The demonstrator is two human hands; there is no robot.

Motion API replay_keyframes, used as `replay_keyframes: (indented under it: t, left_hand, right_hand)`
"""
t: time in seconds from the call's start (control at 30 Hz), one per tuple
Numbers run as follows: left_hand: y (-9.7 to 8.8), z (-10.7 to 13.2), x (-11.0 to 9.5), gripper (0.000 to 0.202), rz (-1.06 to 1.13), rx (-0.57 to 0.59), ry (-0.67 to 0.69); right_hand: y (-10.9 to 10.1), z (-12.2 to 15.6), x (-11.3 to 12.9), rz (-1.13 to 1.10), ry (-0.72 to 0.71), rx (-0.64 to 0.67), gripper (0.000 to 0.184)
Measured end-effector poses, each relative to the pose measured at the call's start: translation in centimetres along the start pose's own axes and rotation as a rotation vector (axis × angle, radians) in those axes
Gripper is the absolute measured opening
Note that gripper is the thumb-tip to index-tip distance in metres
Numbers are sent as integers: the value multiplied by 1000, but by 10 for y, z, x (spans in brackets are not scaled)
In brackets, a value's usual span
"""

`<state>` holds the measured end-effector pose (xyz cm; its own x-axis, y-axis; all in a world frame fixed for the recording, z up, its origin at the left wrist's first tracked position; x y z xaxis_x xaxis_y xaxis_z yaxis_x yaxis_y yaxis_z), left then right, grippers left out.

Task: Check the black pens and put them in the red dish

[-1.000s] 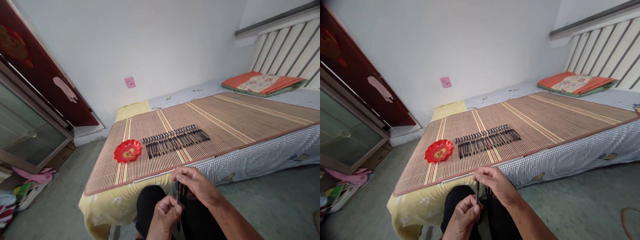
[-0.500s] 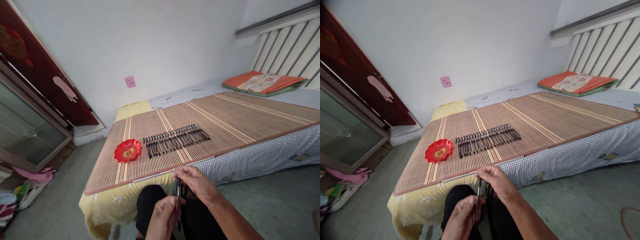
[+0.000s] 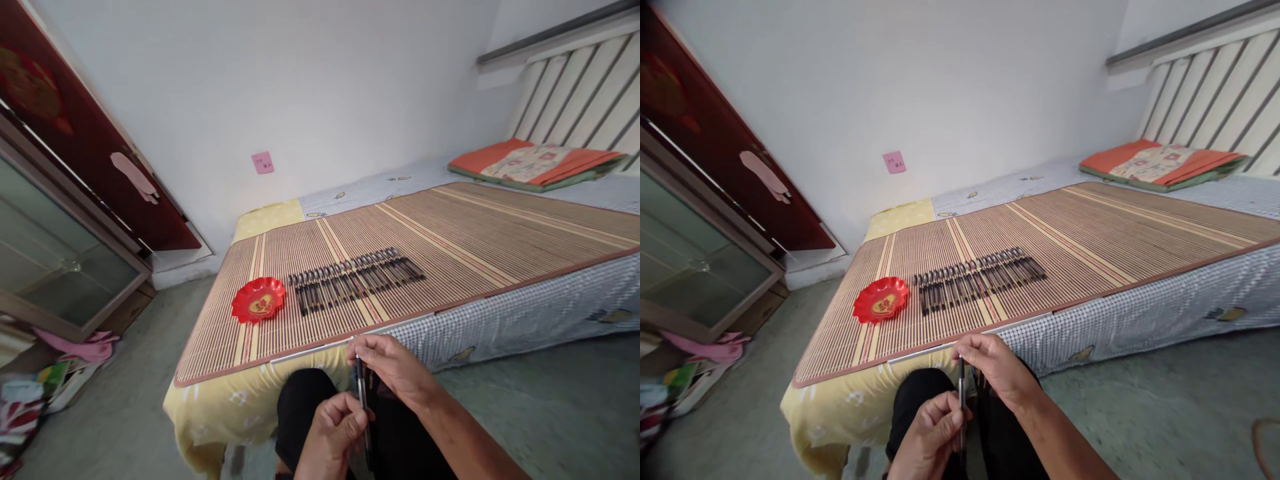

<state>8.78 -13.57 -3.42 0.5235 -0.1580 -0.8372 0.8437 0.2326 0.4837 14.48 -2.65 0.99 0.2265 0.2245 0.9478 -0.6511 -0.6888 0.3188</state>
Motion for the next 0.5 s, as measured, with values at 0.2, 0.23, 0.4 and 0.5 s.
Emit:
replay_keyframes:
  t: [0.2,0.23,0.4,0.5]
  left_hand:
    - [-6,-4,6,53,-18,-34,7]
    - [-9,-5,7,54,-32,-50,8]
    - [-19,-8,12,57,-79,-83,17]
    - [-20,-11,17,57,-68,-68,14]
  right_hand:
    - [1,0,-6,42,53,1,38]
    - [1,0,-7,41,62,5,38]
    - [2,-2,-12,42,54,10,36]
    - [4,-4,-13,76,44,17,35]
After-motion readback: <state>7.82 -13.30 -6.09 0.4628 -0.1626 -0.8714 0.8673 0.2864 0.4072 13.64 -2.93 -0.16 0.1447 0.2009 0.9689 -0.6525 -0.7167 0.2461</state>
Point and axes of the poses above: each hand's wrist, its own z-axis away from the middle knuckle, its own y-axis out of the palm, x = y × z, the point moved 10 cm from there along -z, towards the middle knuckle
